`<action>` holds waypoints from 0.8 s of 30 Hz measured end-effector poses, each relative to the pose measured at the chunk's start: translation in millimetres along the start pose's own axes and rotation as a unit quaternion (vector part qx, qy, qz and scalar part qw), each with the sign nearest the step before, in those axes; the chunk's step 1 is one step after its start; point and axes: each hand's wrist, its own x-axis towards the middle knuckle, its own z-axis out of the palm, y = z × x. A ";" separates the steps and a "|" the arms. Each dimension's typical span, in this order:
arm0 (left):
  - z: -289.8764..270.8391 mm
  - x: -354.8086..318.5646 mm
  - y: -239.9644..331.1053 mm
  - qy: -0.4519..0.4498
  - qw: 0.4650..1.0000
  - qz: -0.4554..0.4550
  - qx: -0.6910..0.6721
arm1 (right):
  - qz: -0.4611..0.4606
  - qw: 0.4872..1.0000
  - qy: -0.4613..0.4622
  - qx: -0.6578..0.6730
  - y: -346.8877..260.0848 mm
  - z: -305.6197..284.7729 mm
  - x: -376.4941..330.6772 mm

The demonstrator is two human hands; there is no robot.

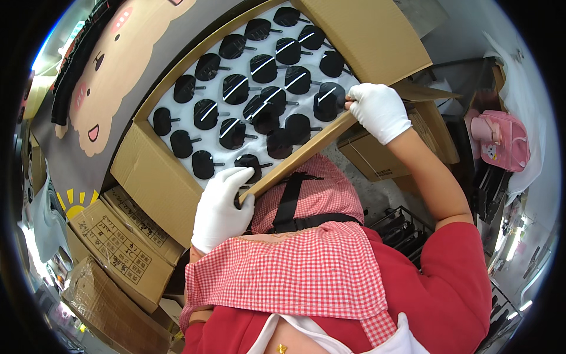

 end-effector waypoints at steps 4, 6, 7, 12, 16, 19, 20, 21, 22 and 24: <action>10.3 24.5 8.4 -0.037 0.998 0.023 0.047 | 0.019 0.996 -0.008 -0.083 21.2 -4.1 8.3; 15.2 36.8 10.4 -0.069 0.993 0.047 0.082 | -0.023 0.997 0.002 -0.080 14.9 -6.9 18.6; 17.7 42.8 11.2 -0.095 0.988 0.066 0.105 | -0.089 0.995 -0.014 -0.035 5.7 -7.5 24.3; 31.9 70.2 24.2 -0.179 0.944 0.136 0.242 | -0.379 0.916 -0.094 0.092 -63.9 24.6 79.7; 35.6 85.1 25.9 -0.191 0.935 0.159 0.252 | -0.448 0.880 -0.143 0.068 -78.7 28.9 108.7; 37.0 93.1 25.9 -0.208 0.944 0.140 0.214 | -0.469 0.863 -0.174 0.071 -78.8 27.9 121.5; 36.5 94.3 25.4 -0.200 0.951 0.137 0.191 | -0.476 0.858 -0.181 0.070 -77.7 27.1 124.8; 35.4 94.0 24.3 -0.190 0.958 0.132 0.168 | -0.468 0.862 -0.188 0.059 -76.4 25.8 127.6; 34.2 93.7 22.8 -0.181 0.964 0.127 0.145 | -0.447 0.871 -0.183 0.089 -72.5 21.8 131.1; 35.4 90.0 9.7 -0.098 0.988 0.105 -0.058 | -0.406 0.885 -0.174 0.148 -60.2 9.6 139.7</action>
